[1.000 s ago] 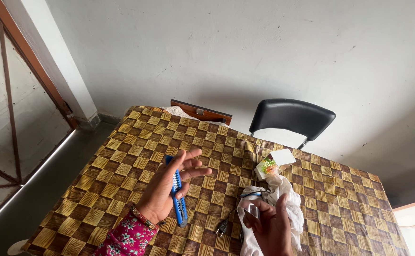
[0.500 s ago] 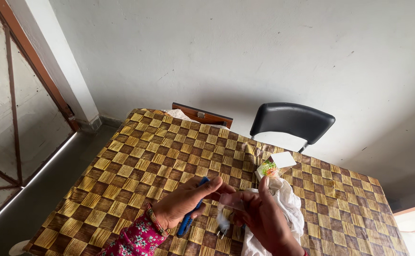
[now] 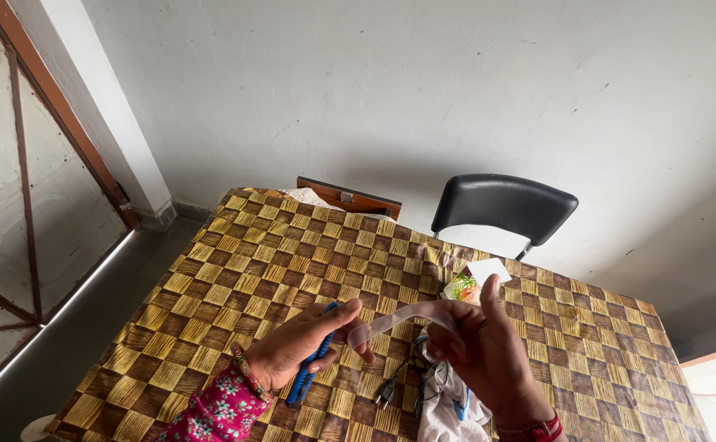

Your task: The person moves a laptop and charger from a table to a bed, cuts and applies tape using a utility knife, removes a tablecloth, and then collects a small broom and a duster from an outdoor area.

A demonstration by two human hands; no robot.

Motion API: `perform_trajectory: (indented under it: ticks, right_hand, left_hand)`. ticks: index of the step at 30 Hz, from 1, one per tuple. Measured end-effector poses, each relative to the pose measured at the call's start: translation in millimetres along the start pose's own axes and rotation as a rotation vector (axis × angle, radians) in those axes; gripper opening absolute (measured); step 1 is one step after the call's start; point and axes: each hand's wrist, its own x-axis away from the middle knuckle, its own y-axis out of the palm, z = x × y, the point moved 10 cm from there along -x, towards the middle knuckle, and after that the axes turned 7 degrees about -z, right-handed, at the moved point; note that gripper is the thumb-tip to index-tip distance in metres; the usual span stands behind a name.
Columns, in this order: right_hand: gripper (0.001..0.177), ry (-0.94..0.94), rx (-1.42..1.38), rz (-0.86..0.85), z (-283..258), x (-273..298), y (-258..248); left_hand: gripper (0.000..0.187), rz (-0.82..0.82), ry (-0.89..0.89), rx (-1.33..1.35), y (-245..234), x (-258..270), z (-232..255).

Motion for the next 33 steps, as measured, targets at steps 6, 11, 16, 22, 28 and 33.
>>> perform_trajectory:
  ticks: [6, 11, 16, 22, 28, 33]
  right_hand:
    - [0.100, -0.022, 0.032, 0.116, -5.5, -0.6, -38.9]
    - [0.096, -0.057, 0.051, 0.185, -7.7, 3.6, -69.5]
    - [0.099, -0.105, 0.074, 0.182, -12.9, 6.5, -82.3]
    - [0.096, -0.145, 0.042, 0.230, -17.0, 10.5, -95.7]
    - [0.096, -0.263, -0.001, 0.074, -23.1, 11.1, -96.7]
    - [0.095, -0.265, 0.068, 0.119, -22.6, 12.9, -100.2]
  left_hand:
    - [0.061, 0.090, -0.060, -0.032, -12.4, 13.0, 1.7]
    - [0.060, 0.118, 0.000, -0.040, -15.2, 17.1, 9.7]
    - [0.058, 0.185, -0.083, -0.030, -21.8, 21.5, 6.5]
    - [0.056, 0.179, -0.110, -0.025, -21.8, 20.6, 7.9]
    - [0.055, 0.184, -0.088, -0.041, -24.7, 19.9, 11.5]
    - [0.056, 0.190, -0.094, -0.031, -30.6, 19.0, 5.9]
